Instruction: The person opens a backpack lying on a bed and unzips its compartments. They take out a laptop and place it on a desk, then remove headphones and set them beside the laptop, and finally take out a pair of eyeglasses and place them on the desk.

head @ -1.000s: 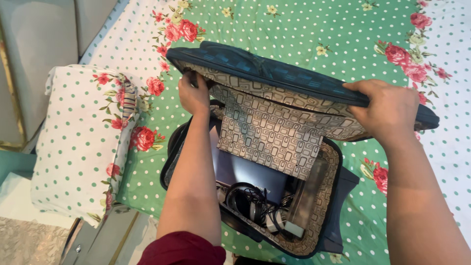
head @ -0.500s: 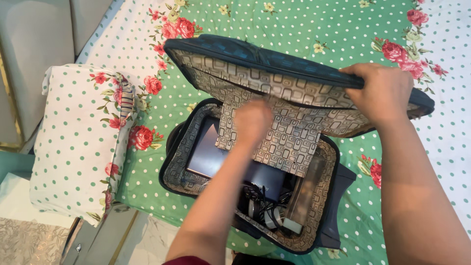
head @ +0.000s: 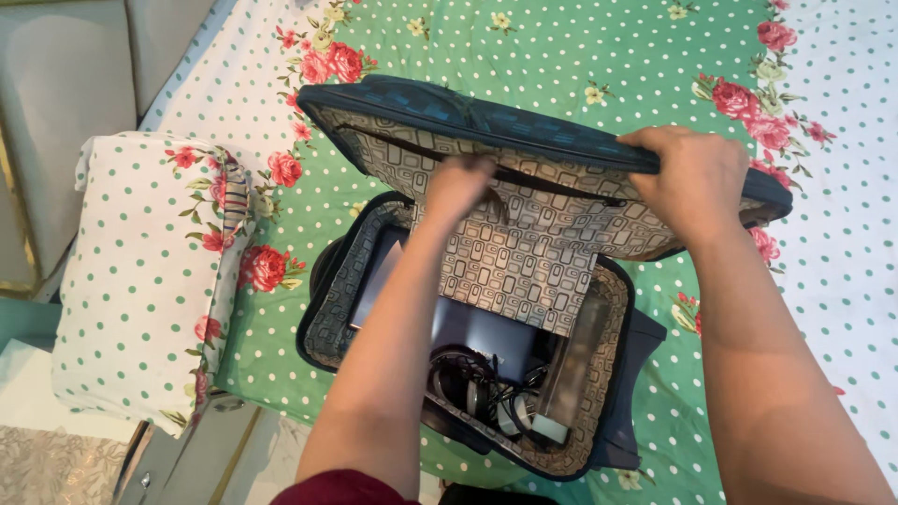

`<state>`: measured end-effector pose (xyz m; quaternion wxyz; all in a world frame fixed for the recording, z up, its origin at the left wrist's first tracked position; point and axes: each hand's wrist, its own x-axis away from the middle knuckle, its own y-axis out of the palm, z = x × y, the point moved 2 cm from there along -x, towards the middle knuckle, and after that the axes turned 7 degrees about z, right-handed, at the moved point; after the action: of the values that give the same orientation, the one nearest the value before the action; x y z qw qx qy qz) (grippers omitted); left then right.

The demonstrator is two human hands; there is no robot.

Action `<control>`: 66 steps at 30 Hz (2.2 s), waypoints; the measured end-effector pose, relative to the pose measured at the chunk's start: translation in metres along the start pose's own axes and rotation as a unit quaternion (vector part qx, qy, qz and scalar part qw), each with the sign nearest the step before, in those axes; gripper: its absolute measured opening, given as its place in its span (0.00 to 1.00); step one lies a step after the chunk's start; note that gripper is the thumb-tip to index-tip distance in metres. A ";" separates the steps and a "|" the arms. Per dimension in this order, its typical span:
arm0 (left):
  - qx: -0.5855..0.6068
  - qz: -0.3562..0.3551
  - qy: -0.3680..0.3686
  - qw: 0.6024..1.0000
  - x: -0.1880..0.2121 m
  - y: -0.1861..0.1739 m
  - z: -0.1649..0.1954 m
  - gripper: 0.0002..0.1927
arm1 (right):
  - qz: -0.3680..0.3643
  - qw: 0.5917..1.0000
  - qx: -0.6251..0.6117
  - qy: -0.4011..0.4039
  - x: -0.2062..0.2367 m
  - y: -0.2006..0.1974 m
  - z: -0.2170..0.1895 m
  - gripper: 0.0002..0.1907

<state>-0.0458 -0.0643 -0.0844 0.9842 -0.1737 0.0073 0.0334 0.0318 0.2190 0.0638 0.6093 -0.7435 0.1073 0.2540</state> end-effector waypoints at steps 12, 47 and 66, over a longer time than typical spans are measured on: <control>-0.329 -0.228 0.143 0.905 -0.004 0.001 0.028 0.24 | -0.020 1.000 -0.009 0.006 0.000 -0.002 -0.005 0.22; -0.242 -0.019 0.274 0.931 0.068 0.050 0.032 0.10 | -0.029 0.999 -0.003 0.014 0.014 -0.012 -0.038 0.24; -0.229 0.177 0.279 0.916 0.076 0.170 0.032 0.05 | -0.030 0.999 -0.005 0.026 0.017 -0.011 -0.041 0.19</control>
<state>0.0190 0.1105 -0.1139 0.8534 -0.3928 0.3040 0.1582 0.0617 0.1847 0.0701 0.6102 -0.7557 0.0992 0.2163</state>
